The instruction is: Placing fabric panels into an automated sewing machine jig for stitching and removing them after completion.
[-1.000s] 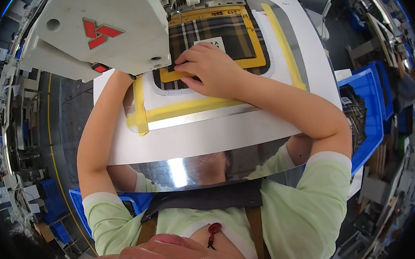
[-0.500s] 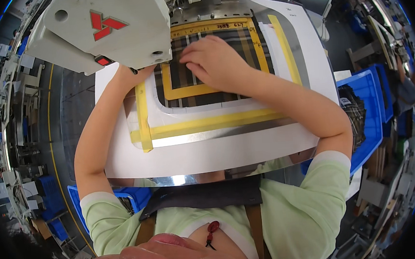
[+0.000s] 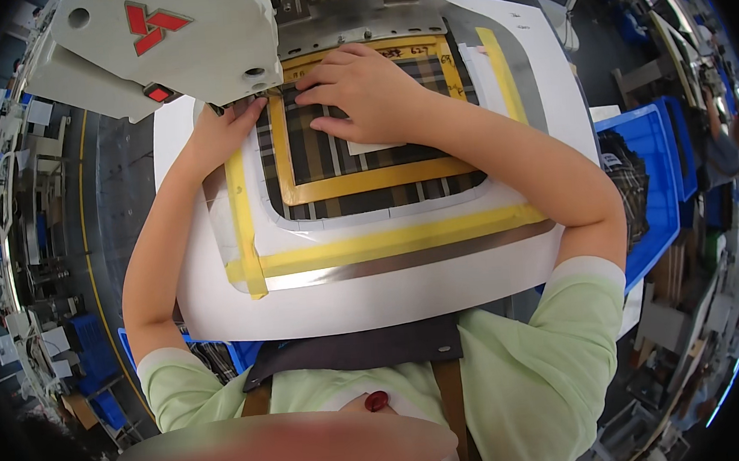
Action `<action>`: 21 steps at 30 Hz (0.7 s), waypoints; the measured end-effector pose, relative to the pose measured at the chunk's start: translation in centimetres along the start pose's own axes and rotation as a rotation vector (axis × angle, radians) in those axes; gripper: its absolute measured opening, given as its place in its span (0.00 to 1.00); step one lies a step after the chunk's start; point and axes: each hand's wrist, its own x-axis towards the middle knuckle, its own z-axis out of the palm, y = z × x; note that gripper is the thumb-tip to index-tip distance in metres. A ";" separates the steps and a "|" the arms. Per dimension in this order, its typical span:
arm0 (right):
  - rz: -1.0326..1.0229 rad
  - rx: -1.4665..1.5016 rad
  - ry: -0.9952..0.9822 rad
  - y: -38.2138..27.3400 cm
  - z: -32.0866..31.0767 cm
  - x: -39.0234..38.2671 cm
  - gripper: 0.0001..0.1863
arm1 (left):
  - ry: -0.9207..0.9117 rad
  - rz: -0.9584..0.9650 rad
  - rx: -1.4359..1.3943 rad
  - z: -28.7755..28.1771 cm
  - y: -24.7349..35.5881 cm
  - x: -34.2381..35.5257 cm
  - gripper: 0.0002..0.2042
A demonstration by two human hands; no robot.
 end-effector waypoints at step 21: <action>0.054 0.072 0.003 -1.4 0.1 -1.0 0.16 | 0.094 -0.014 0.220 0.6 2.7 -1.5 0.12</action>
